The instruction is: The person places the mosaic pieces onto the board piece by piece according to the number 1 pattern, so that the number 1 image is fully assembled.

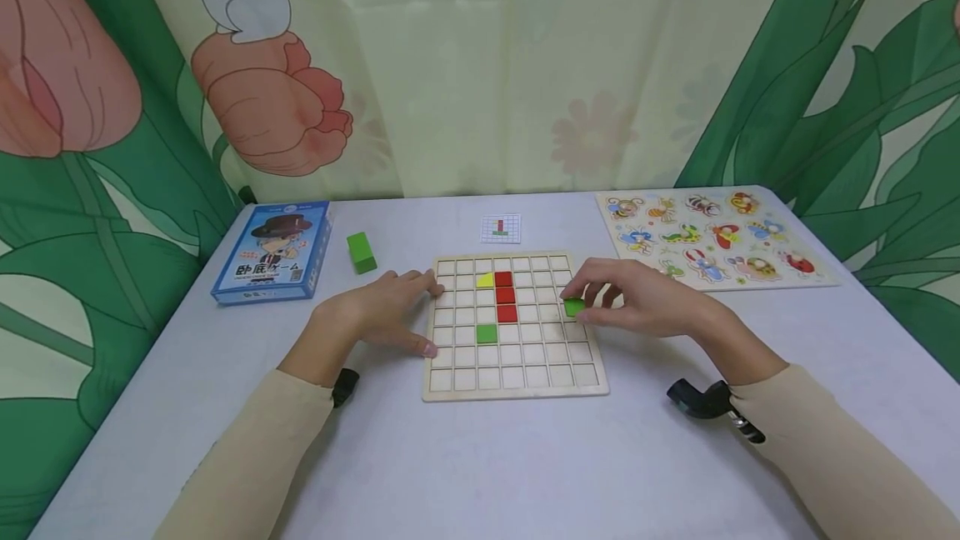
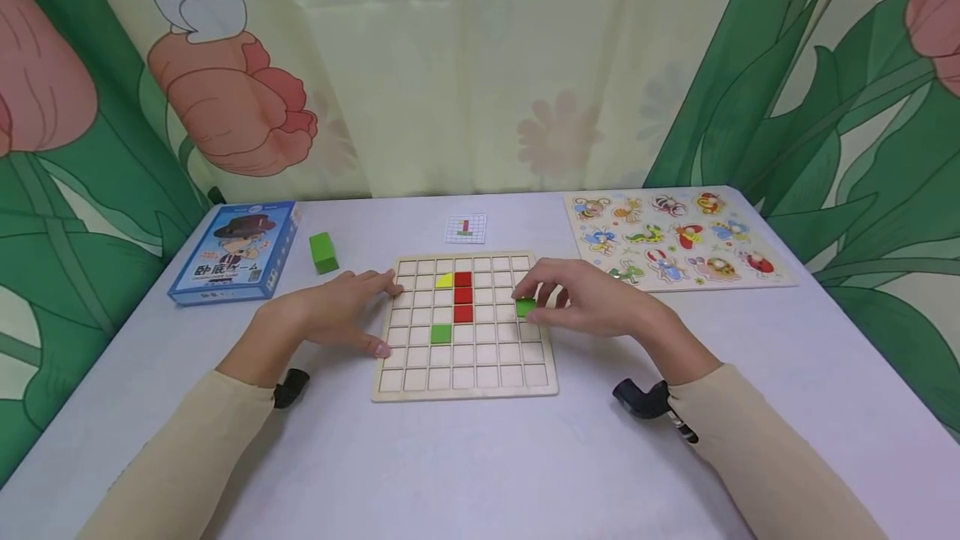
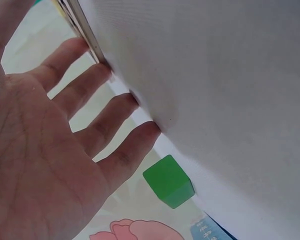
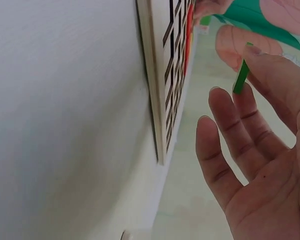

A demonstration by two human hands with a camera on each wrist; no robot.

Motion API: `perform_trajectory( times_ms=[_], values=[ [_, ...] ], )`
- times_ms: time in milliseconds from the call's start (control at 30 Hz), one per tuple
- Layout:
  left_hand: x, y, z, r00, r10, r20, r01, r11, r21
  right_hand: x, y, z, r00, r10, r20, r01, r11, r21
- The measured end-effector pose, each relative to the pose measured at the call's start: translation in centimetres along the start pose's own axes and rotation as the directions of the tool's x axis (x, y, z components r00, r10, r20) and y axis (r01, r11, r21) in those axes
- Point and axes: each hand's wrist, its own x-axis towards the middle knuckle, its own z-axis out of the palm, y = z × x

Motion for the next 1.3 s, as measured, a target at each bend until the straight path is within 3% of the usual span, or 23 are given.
perform_trajectory(
  times_ms=[500,767,1000,1300],
  values=[
    [0.2,0.0,0.1,1.0,0.007,0.006,-0.007,1.0,-0.01,2.6,-1.2,1.7,0.998,-0.006,0.063,0.005,1.0,0.029],
    [-0.2,0.0,-0.4,1.0,-0.011,-0.007,0.011,1.0,-0.007,4.0,-1.9,2.0,0.995,-0.064,0.082,0.057,0.995,0.081],
    [-0.2,-0.1,-0.4,1.0,0.015,-0.001,-0.015,1.0,-0.013,4.8,-1.7,3.1,0.993,-0.058,0.101,0.045,0.991,0.126],
    [0.0,0.0,-0.2,1.0,-0.001,0.008,0.001,1.0,-0.019,5.9,-1.5,4.3,0.991,-0.065,0.119,0.051,0.992,0.117]
  ],
)
